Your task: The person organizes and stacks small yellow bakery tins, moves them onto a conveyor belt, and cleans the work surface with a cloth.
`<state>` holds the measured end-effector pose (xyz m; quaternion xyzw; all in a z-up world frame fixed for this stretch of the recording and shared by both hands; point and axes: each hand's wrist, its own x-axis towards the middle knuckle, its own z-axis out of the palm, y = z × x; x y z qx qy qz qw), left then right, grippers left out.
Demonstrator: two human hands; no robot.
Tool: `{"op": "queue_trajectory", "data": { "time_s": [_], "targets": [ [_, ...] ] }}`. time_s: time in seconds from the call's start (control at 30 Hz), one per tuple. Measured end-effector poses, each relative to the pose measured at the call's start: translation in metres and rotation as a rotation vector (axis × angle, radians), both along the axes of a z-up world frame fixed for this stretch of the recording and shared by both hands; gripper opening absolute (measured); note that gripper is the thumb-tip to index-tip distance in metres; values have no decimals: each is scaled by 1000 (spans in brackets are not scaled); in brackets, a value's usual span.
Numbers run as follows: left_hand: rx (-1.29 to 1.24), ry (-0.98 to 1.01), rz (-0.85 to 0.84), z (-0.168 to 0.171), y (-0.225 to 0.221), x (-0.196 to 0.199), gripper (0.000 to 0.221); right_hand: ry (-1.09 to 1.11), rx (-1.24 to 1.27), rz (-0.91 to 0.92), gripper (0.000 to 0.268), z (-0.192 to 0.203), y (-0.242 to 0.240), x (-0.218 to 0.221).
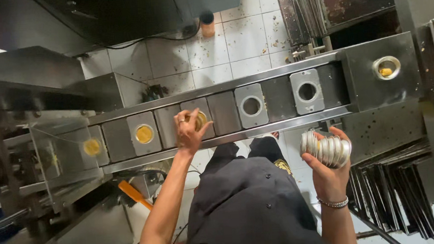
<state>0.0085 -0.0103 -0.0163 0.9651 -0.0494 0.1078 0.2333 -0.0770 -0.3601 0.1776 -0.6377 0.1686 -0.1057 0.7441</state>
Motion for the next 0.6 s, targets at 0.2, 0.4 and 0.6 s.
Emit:
{"op": "queue_trajectory", "data": {
  "time_s": [0.2, 0.4, 0.6],
  "targets": [
    [-206, -141, -206, 6, -84, 35, 78, -8, -6, -9, 86, 3, 0, 0],
    [-117, -152, -496, 0, -111, 60, 79, 54, 54, -44, 88, 21, -2, -4],
    [126, -171, -398, -5, -72, 34, 49, 113, 120, -97, 86, 19, -11, -7]
  ]
}}
